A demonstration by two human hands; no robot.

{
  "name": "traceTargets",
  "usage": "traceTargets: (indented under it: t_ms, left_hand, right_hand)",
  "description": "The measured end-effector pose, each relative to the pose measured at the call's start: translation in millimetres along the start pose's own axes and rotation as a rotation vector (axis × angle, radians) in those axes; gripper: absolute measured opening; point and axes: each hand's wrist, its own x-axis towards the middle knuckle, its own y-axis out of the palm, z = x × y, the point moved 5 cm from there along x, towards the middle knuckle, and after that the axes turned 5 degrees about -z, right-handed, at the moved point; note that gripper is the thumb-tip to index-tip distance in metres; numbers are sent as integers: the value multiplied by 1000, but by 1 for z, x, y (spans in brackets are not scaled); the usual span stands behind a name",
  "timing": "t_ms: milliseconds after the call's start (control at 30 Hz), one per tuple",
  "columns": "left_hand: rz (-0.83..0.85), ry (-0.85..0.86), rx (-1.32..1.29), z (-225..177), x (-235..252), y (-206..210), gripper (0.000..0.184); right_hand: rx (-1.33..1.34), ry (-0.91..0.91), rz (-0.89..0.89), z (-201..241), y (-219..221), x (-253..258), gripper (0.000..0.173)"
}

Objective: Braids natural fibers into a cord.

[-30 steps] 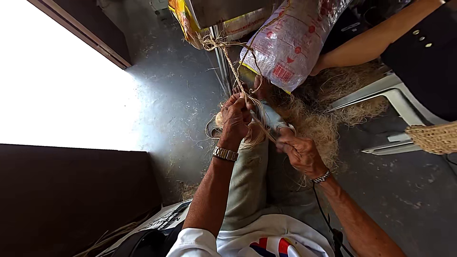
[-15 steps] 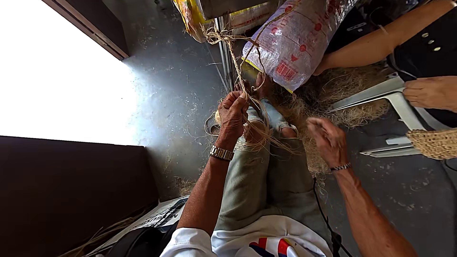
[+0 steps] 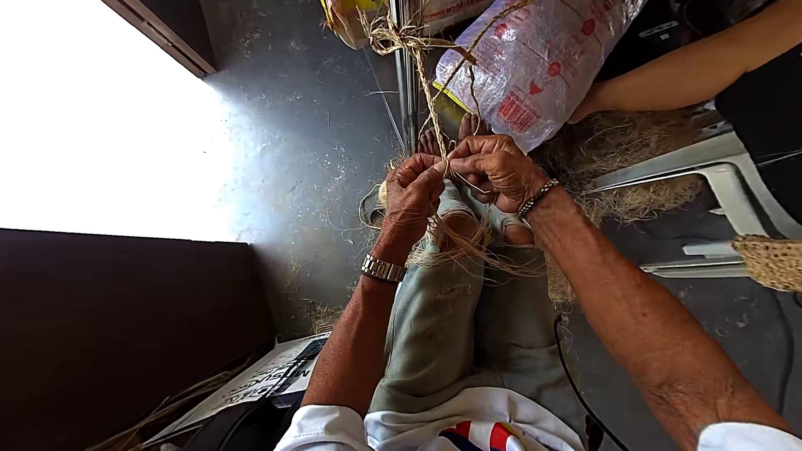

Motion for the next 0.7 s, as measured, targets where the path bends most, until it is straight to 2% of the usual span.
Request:
traceTargets:
  t_ms: [267,500,700]
  left_hand:
    - [66,-2,24,0,5,-8,16]
    - [80,-16,60,-7,-6,-4,17]
    - [104,-28,47,-6,-6,-2,18]
  right_hand:
    - [-24,-163,54,-5,-5,14,10]
    - [15,-30,235,-5,-10,16,19]
    - [32,-34,296,-8,-9,18,16]
